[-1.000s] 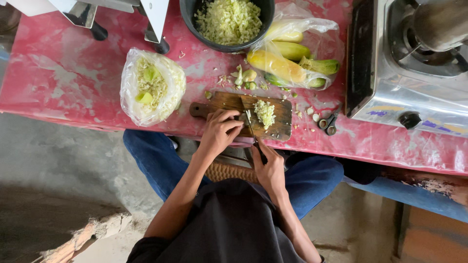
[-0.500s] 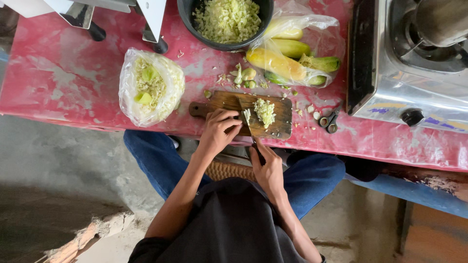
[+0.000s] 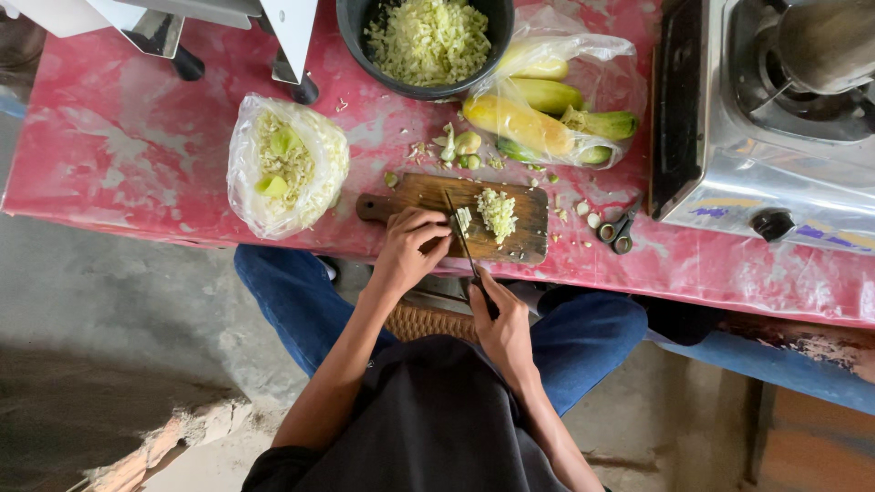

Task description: The person chops a variety of vegetables including cabbage and a cucumber-like squash by hand on a wooden cutting board, placing the pieces into a black bowl.

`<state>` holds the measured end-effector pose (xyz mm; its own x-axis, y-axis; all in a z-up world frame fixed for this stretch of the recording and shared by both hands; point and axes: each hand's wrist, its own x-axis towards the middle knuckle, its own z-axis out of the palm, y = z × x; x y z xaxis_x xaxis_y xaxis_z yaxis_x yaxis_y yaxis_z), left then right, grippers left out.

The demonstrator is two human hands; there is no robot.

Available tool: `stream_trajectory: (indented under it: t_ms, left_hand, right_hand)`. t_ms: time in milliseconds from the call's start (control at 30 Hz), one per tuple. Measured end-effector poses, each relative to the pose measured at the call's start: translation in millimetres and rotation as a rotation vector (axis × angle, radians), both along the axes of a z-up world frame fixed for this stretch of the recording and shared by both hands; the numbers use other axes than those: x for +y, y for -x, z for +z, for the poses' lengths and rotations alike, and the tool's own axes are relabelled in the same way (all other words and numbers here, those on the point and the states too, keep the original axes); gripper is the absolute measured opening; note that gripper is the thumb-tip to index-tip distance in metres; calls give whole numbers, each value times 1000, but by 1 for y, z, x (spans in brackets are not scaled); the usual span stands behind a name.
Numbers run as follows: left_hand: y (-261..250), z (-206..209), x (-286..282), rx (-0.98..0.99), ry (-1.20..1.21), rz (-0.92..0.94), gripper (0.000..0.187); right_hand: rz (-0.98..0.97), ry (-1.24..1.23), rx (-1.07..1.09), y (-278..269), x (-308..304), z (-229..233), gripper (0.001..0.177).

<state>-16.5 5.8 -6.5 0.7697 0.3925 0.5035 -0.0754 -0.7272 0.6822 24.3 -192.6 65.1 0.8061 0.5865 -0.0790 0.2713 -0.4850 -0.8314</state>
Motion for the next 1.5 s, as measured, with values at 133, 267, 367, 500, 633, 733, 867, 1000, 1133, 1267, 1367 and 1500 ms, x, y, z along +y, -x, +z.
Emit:
stream_trajectory:
  t_ms: [133,267,367,500,633,733,867,1000,1133,1267,1367,1500]
  left_hand:
    - [1,0,0,-19,-21,-13,10]
    - [2,0,0,0,-29,11,11]
    - [1,-4,0,40,-16,1,13]
    - [2,-4,1,-24,-5,-1,11]
    - [1,0,1,-55,-4,5,10]
    - [3,0,1,-39,-16,0,11]
    - [2,0,0,-62,-23,8,13]
    - [1,-4,0,-36,13,25,14]
    - [2,-5,0,-62,-8,20,13]
    - [3,-6,1,-52,-21,20,12]
    - [2,-9,0,-52,-14,-2,10]
    - [4,-9,-2,-44,-21,17,10]
  right_hand:
    - [44,-66,-165,-3,8,-3,39]
    - [28,-96,-95,-5,2,-1,39]
    - [31,-74,-101,-2,-6,-3,40]
    - [60,-71,-69,2,-10,-2,41]
    - [19,-9,-2,3,0,-1,41]
    - [14,-5,-18,1,5,-4,43]
    - [56,-150,-128,1,2,-3,38]
    - [11,-68,19,2,-4,4,41]
    - [18,-41,17,5,-5,5,41]
    - [37,-48,-45,4,-2,-3,42]
    - [78,-120,-145,1,2,-9,42]
    - [24,-81,-13,-2,5,-11,41]
